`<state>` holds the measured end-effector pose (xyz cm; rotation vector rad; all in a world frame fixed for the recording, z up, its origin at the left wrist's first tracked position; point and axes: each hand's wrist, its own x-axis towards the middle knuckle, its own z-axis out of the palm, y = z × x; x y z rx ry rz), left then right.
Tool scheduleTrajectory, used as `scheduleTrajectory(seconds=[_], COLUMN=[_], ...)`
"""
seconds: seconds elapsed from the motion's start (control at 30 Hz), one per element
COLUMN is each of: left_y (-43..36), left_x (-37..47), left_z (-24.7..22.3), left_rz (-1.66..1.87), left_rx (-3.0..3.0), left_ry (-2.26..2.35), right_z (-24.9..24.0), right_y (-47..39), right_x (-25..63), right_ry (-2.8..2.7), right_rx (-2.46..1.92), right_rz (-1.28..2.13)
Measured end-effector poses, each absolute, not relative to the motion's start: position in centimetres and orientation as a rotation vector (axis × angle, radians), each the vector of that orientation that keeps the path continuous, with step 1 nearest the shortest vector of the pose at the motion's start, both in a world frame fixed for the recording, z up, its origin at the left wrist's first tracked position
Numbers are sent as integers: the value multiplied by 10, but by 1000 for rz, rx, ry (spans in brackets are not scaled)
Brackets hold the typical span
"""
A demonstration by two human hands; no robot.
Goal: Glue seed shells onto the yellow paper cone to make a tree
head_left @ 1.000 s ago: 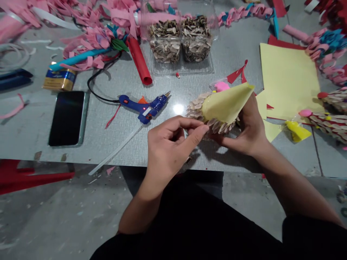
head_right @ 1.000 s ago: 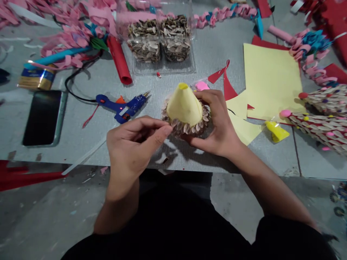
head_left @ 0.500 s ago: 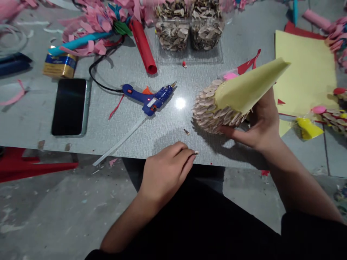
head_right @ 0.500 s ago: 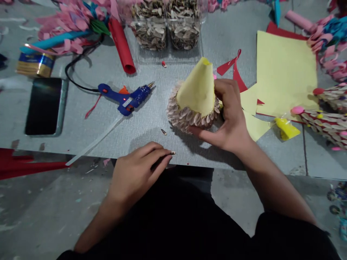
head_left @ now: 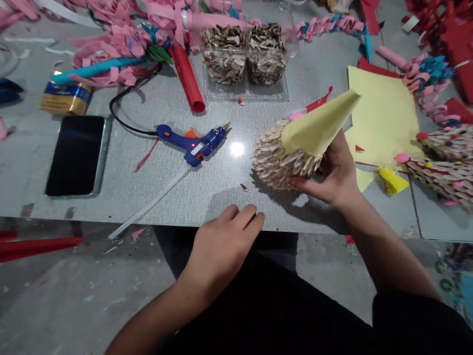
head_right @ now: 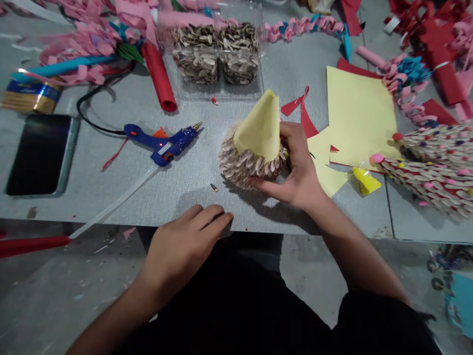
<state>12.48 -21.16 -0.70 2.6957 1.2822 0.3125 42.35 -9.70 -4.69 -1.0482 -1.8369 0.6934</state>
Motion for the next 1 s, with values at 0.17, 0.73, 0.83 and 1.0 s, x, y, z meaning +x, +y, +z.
scheduleTrajectory(seconds=[0.17, 0.73, 0.83, 1.0], left_y=[-221, -182, -166, -156], left_x=[107, 144, 163, 171], left_z=[-15, 17, 16, 9], left_rz=[440, 1421, 1451, 1476], left_rx=[2886, 1467, 1300, 1215], left_ry=[1123, 1260, 1229, 1195], right_z=[-47, -54, -54, -50], right_y=[-96, -96, -98, -103], right_x=[423, 428, 428, 427], right_ry=[-1820, -1878, -1873, -1889], right_rx=[-1035, -935, -952, -944], right_rz=[674, 629, 630, 630])
